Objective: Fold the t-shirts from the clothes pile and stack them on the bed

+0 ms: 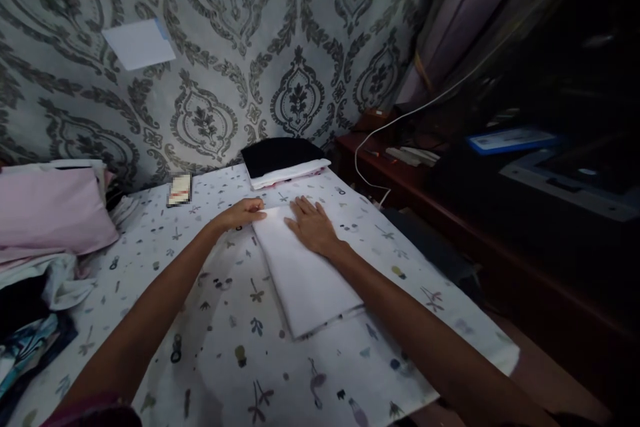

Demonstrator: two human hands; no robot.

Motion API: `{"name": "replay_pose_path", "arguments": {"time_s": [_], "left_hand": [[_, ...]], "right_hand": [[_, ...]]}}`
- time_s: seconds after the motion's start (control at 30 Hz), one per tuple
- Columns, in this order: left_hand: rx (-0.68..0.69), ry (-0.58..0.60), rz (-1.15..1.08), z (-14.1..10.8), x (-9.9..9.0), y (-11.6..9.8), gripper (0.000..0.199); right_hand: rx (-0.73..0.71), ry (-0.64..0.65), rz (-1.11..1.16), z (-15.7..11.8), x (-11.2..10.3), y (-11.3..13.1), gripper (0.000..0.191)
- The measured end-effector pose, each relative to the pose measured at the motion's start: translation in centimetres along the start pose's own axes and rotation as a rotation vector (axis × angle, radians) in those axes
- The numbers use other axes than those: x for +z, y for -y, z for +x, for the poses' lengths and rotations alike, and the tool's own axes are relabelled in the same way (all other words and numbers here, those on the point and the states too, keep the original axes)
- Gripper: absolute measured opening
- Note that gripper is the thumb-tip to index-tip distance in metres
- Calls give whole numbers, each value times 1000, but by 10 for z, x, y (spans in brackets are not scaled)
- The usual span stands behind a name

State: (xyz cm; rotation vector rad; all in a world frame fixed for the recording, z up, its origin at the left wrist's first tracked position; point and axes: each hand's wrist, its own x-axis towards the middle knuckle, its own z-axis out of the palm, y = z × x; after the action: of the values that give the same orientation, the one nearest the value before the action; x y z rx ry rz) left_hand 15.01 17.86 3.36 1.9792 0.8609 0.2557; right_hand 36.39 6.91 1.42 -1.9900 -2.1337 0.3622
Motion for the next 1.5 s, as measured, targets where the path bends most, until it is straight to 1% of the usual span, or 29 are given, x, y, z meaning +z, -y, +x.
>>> {"name": "replay_pose_path", "arguments": {"time_s": [0.1, 0.17, 0.2, 0.27, 0.33, 0.37, 0.4, 0.43, 0.47, 0.53, 0.57, 0.6, 0.67, 0.7, 0.73, 0.8, 0.9, 1.0, 1.1, 1.23, 1.3, 1.37, 1.43, 1.47, 1.5], "left_hand": [[42, 30, 54, 1, -2, 6, 39], [65, -7, 162, 1, -2, 7, 35], [63, -50, 249, 0, -1, 6, 32], [18, -205, 468, -7, 3, 0, 25], [-52, -407, 643, -22, 12, -11, 22], [-77, -483, 678, -33, 19, -18, 22], [-84, -517, 677, -46, 28, -26, 23], [-69, -507, 649, -61, 40, -36, 23], [-39, -455, 612, -77, 54, -46, 23], [38, -299, 569, -111, 88, -66, 26], [61, -247, 598, -127, 107, -74, 26], [73, -219, 645, -140, 125, -81, 27], [39, -205, 749, -158, 155, -89, 28], [-3, -205, 790, -162, 166, -91, 28], [-57, -203, 817, -164, 175, -93, 28], [-173, -192, 833, -163, 185, -96, 25], [-287, -178, 819, -157, 190, -107, 21], [-362, -142, 822, -154, 194, -118, 26], [-425, -117, 822, -154, 199, -124, 34], [-420, -86, 788, -156, 208, -122, 43], [-403, -74, 773, -159, 208, -121, 47], [-377, -55, 749, -163, 202, -121, 48], [-314, -39, 675, -165, 186, -122, 39], [-263, -59, 620, -165, 176, -121, 32], [-204, -116, 564, -163, 163, -119, 25]], "right_hand": [[-18, -20, -14, 1, 2, -1, 64], [-29, -27, -24, 1, 3, -2, 64], [-31, -29, -27, 1, 4, -2, 64], [-27, -32, -30, 1, 6, -3, 63], [-31, -41, -21, 1, 8, -3, 62], [-36, -49, -9, 2, 9, -4, 62], [-44, -58, 7, 3, 11, -5, 61], [-49, -64, 26, 4, 11, -6, 61], [-53, -59, 46, 5, 11, -7, 61], [-48, -26, 79, 5, 8, -8, 60], [-46, -9, 88, 3, 5, -8, 60], [-52, 3, 92, 0, 1, -6, 59], [-109, 1, 92, -10, -7, -1, 60], [-152, -1, 90, -15, -10, 3, 60], [-193, 9, 87, -21, -12, 7, 61], [-231, 74, 79, -32, -11, 16, 64], [-193, 165, 56, -42, -3, 26, 67], [-174, 159, 40, -47, 2, 29, 69], [-169, 145, 24, -48, 2, 28, 67], [-173, 132, 5, -49, 2, 27, 67], [-175, 121, 0, -48, 3, 27, 67], [-175, 116, 0, -47, 1, 27, 67], [-174, 119, 6, -49, -3, 29, 66], [-173, 120, 12, -51, -5, 31, 66], [-179, 118, 17, -56, -7, 33, 67]]}}
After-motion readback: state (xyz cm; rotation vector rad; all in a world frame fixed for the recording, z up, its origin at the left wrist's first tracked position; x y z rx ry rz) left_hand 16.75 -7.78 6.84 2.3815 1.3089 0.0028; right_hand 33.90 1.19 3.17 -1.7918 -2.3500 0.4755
